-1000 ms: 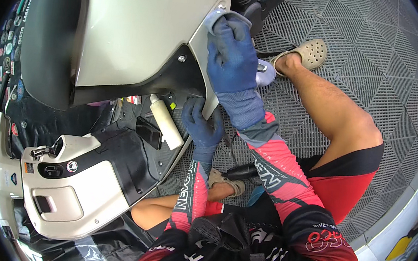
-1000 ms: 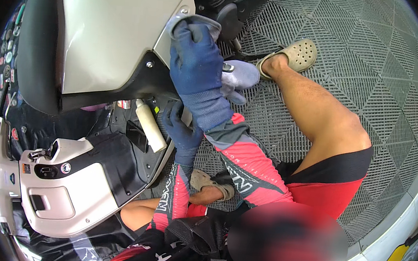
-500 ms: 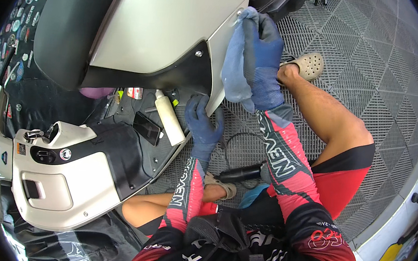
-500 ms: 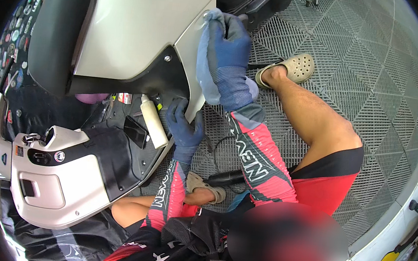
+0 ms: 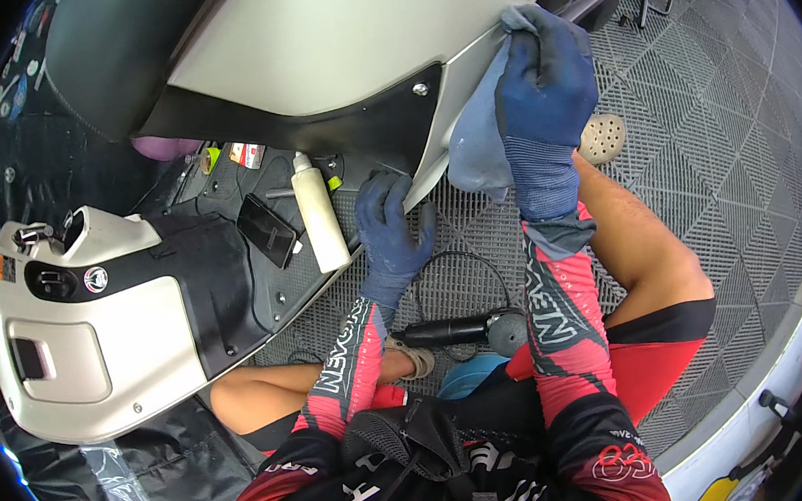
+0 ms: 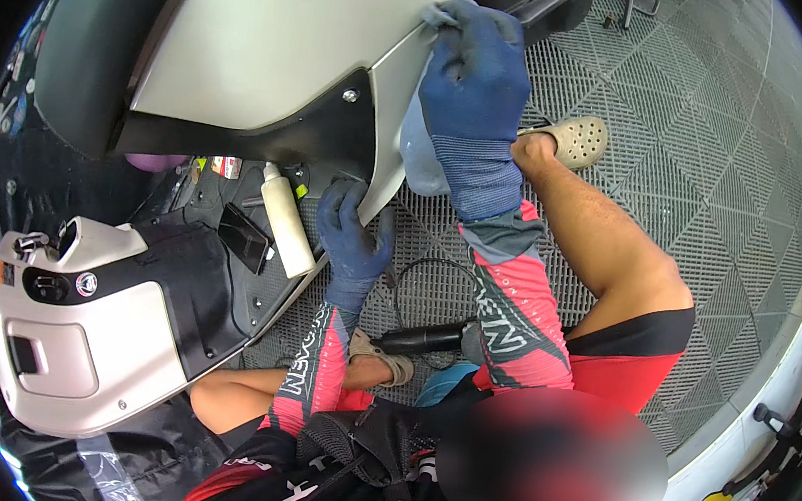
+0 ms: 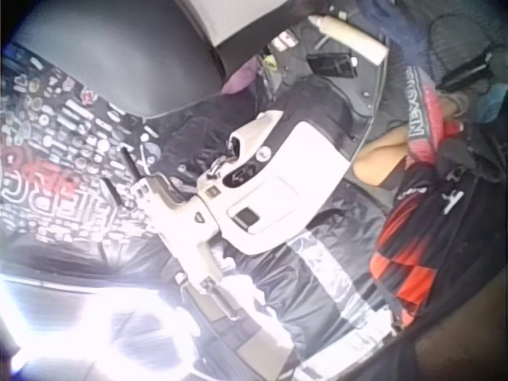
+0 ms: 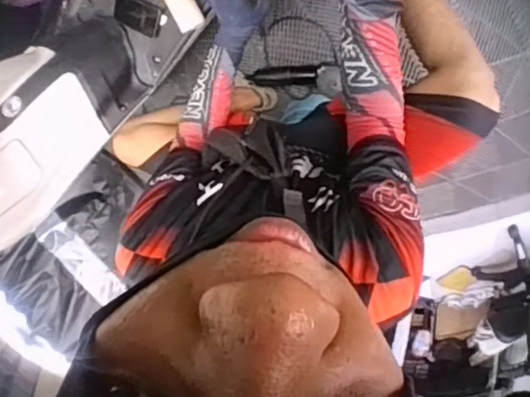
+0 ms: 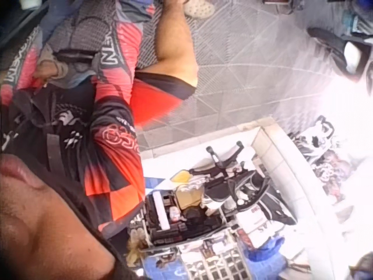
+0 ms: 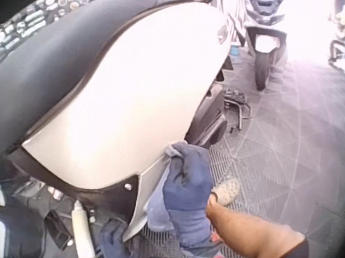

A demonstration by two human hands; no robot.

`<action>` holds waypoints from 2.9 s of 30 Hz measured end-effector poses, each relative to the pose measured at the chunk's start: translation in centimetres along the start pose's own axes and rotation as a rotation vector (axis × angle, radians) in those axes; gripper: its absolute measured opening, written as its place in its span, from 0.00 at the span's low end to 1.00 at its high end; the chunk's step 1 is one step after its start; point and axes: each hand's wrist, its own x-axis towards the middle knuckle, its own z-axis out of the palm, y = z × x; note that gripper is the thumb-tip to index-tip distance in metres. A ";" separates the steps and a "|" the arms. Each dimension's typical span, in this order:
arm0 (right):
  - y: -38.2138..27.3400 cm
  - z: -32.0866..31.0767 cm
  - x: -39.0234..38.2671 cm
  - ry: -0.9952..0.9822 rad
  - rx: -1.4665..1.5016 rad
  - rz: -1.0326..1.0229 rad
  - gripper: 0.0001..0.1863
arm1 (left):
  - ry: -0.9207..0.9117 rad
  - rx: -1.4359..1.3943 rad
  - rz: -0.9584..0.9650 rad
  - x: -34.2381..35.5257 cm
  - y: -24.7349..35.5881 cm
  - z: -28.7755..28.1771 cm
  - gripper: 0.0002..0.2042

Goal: The person uses a rotary polisher to buff the side panel of a white motorcycle, then wipes the area with a cloth. The person applies a liquid from a bottle onto the cloth and continues wiping the panel.

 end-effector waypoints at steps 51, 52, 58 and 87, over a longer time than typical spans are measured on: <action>-8.5 -17.7 -5.1 -1.030 0.819 1.293 0.23 | -0.522 -1.600 -0.833 1.1 3.8 -8.4 0.21; -7.8 -17.9 -5.6 -0.991 0.807 1.337 0.23 | -0.609 -1.687 -0.819 1.3 3.9 -8.3 0.20; -3.8 -17.7 -6.5 -1.156 0.730 1.227 0.18 | -1.106 -1.191 -0.548 2.9 3.1 -12.7 0.23; -9.0 -11.3 -2.6 -0.923 0.336 0.811 0.23 | 0.391 -1.095 -0.498 7.9 13.5 -2.0 0.16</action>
